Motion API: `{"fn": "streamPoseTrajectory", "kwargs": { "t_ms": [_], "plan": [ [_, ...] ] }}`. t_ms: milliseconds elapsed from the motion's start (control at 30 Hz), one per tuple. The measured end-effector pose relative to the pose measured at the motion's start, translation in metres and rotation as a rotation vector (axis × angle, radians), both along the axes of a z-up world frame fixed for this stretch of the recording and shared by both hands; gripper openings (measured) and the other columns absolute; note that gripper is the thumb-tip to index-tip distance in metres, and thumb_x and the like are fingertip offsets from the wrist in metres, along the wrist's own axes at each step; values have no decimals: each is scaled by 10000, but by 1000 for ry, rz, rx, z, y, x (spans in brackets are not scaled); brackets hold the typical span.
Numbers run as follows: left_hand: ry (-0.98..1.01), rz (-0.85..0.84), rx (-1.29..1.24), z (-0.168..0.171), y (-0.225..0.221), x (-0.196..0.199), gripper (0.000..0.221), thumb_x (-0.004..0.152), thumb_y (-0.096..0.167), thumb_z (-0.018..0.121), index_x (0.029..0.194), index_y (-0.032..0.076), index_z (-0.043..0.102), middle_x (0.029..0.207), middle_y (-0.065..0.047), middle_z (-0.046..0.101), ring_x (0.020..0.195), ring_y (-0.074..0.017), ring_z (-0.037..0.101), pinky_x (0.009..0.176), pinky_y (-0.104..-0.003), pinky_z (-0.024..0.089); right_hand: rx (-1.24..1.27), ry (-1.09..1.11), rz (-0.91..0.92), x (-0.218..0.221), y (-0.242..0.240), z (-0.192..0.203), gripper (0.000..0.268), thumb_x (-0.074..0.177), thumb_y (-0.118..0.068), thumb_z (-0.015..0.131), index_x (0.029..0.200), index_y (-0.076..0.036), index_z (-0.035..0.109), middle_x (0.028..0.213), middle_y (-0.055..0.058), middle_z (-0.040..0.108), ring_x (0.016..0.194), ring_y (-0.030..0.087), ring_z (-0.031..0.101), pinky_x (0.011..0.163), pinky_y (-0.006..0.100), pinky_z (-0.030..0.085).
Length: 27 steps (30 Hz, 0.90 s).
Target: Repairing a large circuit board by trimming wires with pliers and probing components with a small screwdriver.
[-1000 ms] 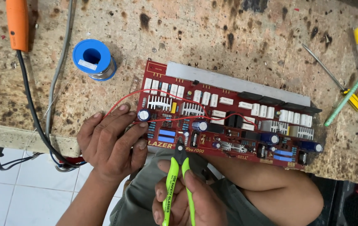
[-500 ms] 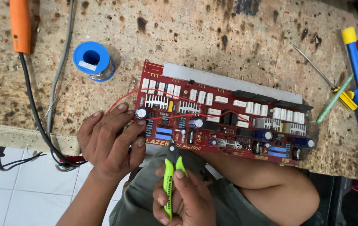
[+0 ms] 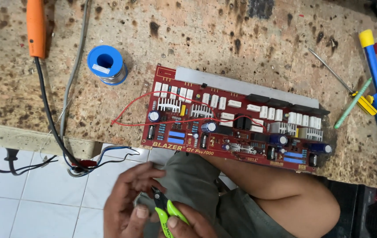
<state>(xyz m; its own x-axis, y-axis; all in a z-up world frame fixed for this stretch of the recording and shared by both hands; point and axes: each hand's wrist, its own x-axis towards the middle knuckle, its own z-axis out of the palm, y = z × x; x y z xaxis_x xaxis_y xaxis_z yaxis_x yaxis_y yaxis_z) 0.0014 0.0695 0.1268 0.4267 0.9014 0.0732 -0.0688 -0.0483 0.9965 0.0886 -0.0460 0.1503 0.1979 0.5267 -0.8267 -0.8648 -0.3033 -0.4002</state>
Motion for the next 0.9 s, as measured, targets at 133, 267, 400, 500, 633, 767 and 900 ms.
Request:
{"fn": "streamPoseTrajectory", "kwargs": {
  "t_ms": [133, 267, 400, 500, 633, 767, 900],
  "plan": [
    [22, -182, -536, -9, -12, -4, 433, 997, 387, 551, 1050, -29, 661, 886, -194, 791, 657, -206, 673, 563, -318, 521, 23, -10, 335, 3, -3, -32, 754, 853, -426, 643, 1554, -154, 590, 1113, 93, 748, 882, 165, 690, 763, 309, 521],
    [255, 3, -790, -17, -3, 7, 603, 1069, 326, 426, 718, -72, 712, 635, -253, 806, 529, -264, 673, 536, -349, 549, -2, 144, 399, 13, 2, -32, 600, 932, -292, 619, 1503, -109, 602, 1515, 5, 650, 1193, 119, 678, 905, 272, 506],
    [265, 95, -747, -54, 25, 16, 436, 1075, 332, 427, 949, -36, 624, 603, -283, 741, 531, -295, 628, 573, -381, 521, -220, 313, 198, 6, -3, -25, 455, 956, -121, 651, 1384, 20, 717, 1047, 202, 791, 853, 233, 719, 790, 287, 504],
    [209, 146, -826, -93, 47, 22, 430, 1107, 285, 418, 1097, -75, 653, 648, -247, 701, 620, -347, 713, 576, -413, 561, -76, -13, 374, 9, -9, -29, 543, 935, -302, 599, 1406, -51, 700, 1053, 85, 815, 697, 97, 630, 633, 206, 472],
    [199, 261, -808, -156, 82, 25, 216, 727, -173, 451, 822, -62, 610, 699, -216, 674, 625, -327, 661, 570, -415, 557, -64, -8, 187, 21, -12, -21, 586, 929, -247, 601, 1456, -4, 683, 1032, 180, 791, 732, 230, 731, 525, 244, 471],
    [222, 300, -743, -185, 93, 24, 320, 632, -213, 585, 889, -32, 649, 719, -160, 671, 591, -262, 590, 535, -427, 571, 1, -265, 68, 30, -13, -11, 636, 872, -291, 590, 1443, -25, 679, 1015, 217, 850, 716, 296, 791, 438, 272, 435],
    [331, 228, -720, -200, 94, 23, 240, 653, -165, 593, 840, -32, 659, 690, -158, 665, 577, -258, 578, 527, -427, 546, 81, -492, 147, 52, 1, 14, 747, 811, -365, 654, 1491, -59, 616, 927, 43, 735, 722, 159, 684, 523, 300, 421]
  ]
}}
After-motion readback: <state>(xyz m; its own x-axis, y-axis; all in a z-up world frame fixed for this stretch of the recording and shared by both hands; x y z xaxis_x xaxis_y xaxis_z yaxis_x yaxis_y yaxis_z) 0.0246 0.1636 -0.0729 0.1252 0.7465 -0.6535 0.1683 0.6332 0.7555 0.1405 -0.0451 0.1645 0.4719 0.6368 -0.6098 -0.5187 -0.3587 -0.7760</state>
